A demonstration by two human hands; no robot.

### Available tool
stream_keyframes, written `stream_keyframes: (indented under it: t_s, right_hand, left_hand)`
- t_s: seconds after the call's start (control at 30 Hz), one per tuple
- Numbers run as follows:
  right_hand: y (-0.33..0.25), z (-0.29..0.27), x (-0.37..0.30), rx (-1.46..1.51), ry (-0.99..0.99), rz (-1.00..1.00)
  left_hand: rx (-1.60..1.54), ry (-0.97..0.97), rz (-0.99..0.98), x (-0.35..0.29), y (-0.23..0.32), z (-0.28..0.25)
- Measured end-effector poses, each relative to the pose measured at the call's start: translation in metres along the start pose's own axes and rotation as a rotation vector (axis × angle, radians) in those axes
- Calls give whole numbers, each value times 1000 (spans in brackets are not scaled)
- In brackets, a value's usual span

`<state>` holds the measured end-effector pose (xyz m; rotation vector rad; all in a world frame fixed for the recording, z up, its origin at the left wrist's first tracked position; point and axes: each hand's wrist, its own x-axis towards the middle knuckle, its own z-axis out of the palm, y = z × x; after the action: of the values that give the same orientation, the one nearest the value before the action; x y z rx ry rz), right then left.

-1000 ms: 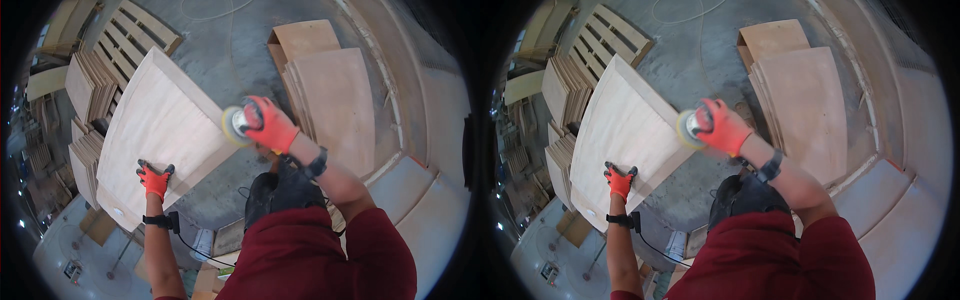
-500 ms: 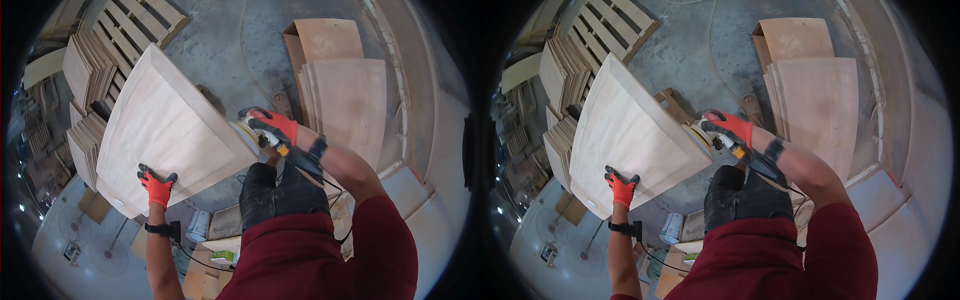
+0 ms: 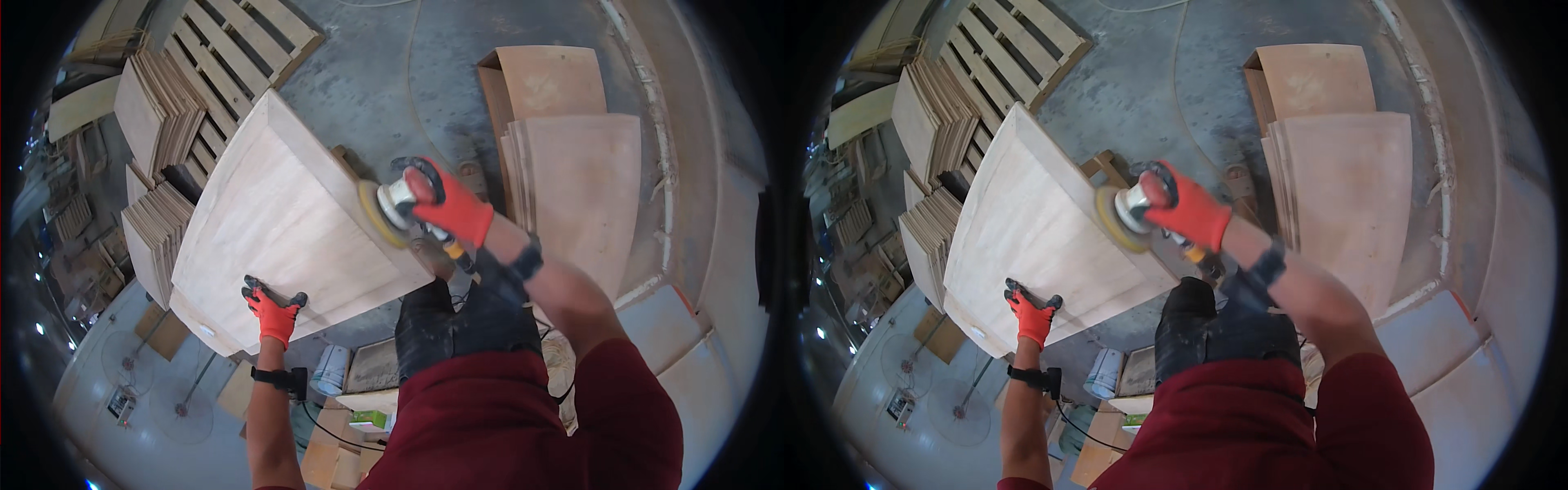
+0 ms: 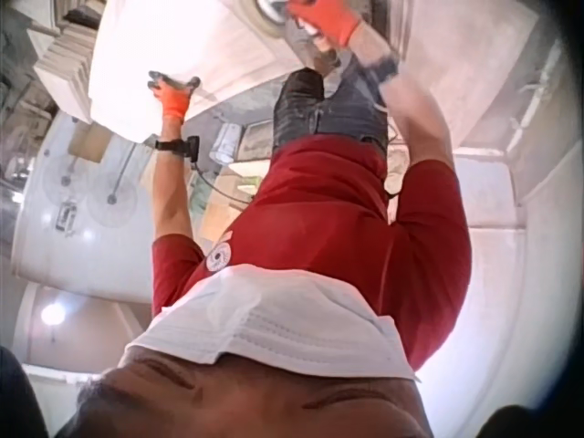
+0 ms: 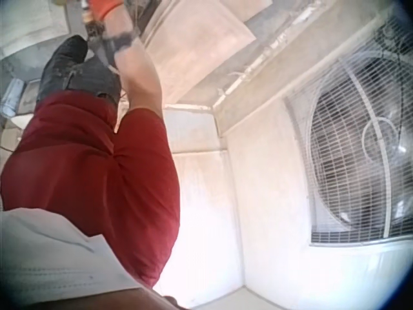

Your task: The person uses an orbital sander to smooth the surface of a large wooden board. They move the sander across the board's surface, flip the board over to sand the other side, and continue the process.

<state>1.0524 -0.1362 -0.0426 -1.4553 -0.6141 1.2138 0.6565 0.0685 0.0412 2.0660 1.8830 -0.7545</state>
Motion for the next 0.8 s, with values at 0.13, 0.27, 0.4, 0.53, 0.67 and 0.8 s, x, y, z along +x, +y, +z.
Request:
stream_keyframes:
  t_s: [0.13, 0.27, 0.4, 0.53, 0.67, 0.8]
  right_hand:
    - [56, 8, 45, 561, -217, 247]
    - [43, 8, 51, 518, -147, 356]
    - [-55, 14, 13, -513, 156, -104]
    - [-110, 40, 15, -716, 2, -122]
    - [-75, 11, 58, -251, 55, -58]
    - [-1, -3, 121, 688, -228, 363]
  left_hand:
    - [-25, 40, 34, 1, -1, 3]
    - [32, -23, -27, 1, 2, 0]
    - [30, -33, -11, -3, 4, -5]
    - [-34, -22, -8, -6, 9, -8]
    - [10, -38, -29, -4, 4, -5]
    - [-19, -2, 4, -3, 13, -9]
